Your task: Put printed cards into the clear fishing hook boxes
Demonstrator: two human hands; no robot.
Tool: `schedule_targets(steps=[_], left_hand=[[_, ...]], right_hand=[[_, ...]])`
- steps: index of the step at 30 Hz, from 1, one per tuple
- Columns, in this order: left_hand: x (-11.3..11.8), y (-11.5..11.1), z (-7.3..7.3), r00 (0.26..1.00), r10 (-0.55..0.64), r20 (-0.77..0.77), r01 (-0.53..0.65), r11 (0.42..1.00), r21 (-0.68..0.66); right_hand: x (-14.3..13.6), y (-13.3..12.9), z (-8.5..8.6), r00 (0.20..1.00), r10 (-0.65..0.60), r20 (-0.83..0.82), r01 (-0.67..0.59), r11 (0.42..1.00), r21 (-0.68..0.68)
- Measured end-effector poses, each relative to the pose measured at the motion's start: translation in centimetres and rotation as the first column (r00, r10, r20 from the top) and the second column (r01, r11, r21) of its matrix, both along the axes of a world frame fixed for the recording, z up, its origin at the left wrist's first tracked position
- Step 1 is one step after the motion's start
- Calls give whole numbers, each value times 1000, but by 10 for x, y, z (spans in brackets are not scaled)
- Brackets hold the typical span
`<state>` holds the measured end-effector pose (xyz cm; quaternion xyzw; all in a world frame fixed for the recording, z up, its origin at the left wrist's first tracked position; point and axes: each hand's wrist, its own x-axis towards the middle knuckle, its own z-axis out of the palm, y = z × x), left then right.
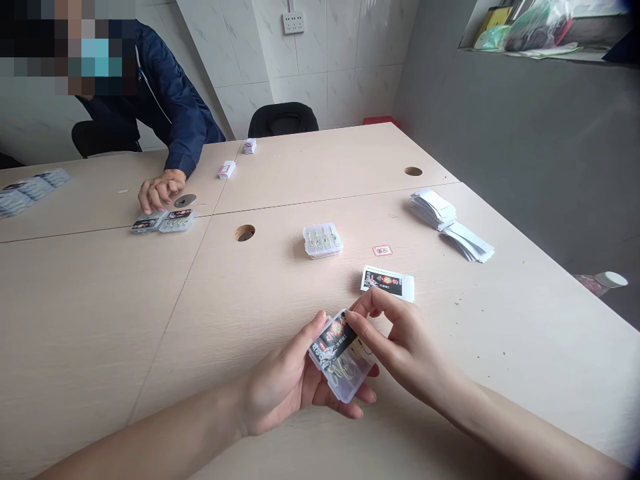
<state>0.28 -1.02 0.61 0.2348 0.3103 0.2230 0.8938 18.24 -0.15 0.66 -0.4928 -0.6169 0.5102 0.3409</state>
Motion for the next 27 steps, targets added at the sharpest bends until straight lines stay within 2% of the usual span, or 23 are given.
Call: schedule_targets(steps=[12,27], left_hand=[[-1,0,0,1000,-5,-3,5,1000,21],[-1,0,0,1000,5,-15,-4,999,37]], right_hand=[[1,0,0,999,1,32,-2,1000,7],[0,-1,2,1000,-13,-10,13,1000,2]])
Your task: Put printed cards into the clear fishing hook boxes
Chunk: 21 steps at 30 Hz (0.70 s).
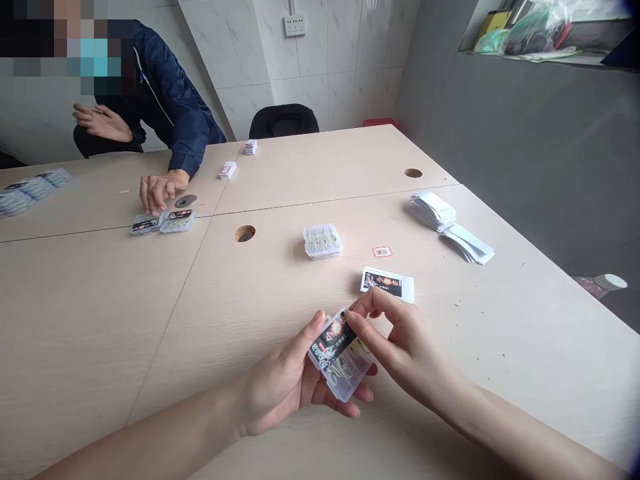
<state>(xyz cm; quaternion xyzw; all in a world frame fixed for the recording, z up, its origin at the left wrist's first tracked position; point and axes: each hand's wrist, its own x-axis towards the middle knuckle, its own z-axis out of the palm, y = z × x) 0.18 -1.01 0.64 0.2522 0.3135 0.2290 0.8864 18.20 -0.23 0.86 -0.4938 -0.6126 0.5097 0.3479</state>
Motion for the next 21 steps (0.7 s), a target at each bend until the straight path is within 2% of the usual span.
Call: schedule_targets(steps=[15,21], left_hand=[[1,1,1,1000,4,7,-4,1000,7],[1,1,4,1000,27,6,-27,1000,-4]], right_hand=[[0,0,1,968,-17,250,-38,976,213],[-1,-1,0,940,-65,334,-53,943,330]])
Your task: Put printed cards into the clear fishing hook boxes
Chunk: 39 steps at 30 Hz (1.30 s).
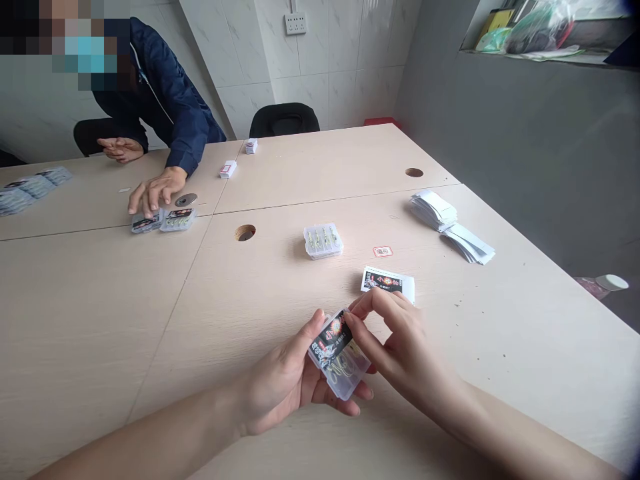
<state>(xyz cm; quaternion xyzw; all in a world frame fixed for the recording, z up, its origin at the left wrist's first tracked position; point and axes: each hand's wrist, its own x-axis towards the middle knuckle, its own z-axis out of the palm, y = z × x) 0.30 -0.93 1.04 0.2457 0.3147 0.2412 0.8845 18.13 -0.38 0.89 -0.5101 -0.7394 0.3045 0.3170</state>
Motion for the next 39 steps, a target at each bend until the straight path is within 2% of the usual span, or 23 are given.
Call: schedule_targets(steps=[7,13,15,18,22,24,32,39], left_hand=[[-1,0,-1,1000,25,5,-25,1000,-16],[-1,0,-2,1000,13,16,-12,999,-32],[-1,0,-3,1000,13,14,-13,1000,-23],[-2,-1,-4,1000,4,15,-4,1000,-17],[-2,0,-3,1000,-14,10,14,1000,-1],[-1,0,-3,1000,-17,7,17,1000,5],[-1,1,-1,1000,-31,1,31,999,15],[-1,1,-2,999,-42,-5,42,999,17]], right_hand=[[0,3,-1,997,-6,82,-7,989,150],[2,3,0,995,-5,97,-11,986,168],[2,3,1,997,-8,81,-3,990,138],[2,2,1,1000,1,10,-1,1000,21],[1,3,0,983,0,-185,-31,986,-165],[2,4,0,963,-11,-268,-49,975,-217],[3,5,-1,947,-36,-318,-38,974,-222],[2,5,-3,908,-51,-415,-96,940,-326]])
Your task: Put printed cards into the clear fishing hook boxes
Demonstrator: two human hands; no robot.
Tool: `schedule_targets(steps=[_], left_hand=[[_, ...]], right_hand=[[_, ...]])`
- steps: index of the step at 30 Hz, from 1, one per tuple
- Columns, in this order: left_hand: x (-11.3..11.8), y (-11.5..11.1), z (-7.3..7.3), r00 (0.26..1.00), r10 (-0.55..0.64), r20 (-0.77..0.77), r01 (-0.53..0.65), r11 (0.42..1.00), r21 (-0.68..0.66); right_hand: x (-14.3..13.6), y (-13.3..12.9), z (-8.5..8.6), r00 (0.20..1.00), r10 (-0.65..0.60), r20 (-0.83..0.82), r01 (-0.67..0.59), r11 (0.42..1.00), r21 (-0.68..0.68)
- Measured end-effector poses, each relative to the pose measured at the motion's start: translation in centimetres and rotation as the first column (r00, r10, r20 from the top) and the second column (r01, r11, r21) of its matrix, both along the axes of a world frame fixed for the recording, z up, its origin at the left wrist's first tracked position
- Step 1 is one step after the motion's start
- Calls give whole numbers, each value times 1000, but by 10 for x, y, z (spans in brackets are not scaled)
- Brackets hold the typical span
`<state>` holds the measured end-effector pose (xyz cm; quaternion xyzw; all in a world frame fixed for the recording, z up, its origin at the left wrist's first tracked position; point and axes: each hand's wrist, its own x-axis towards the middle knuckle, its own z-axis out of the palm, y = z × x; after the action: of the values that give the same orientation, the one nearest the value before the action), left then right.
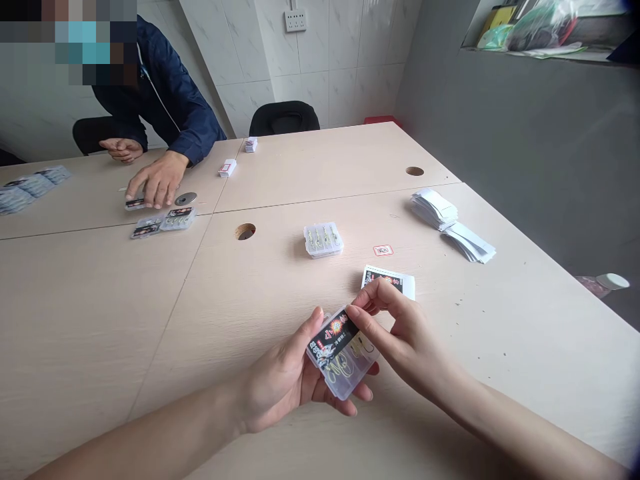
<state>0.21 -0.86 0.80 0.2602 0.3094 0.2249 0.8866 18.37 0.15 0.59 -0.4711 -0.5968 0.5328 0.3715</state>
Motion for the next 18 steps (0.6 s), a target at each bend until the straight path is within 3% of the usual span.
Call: schedule_targets(steps=[14,18], left_hand=[[-1,2,-1,1000,-8,-6,8,1000,4],[-2,4,-2,1000,8,-4,-8,1000,-13]], right_hand=[[0,3,3,999,9,-31,-11,998,-59],[2,3,5,996,-27,90,21,997,74]])
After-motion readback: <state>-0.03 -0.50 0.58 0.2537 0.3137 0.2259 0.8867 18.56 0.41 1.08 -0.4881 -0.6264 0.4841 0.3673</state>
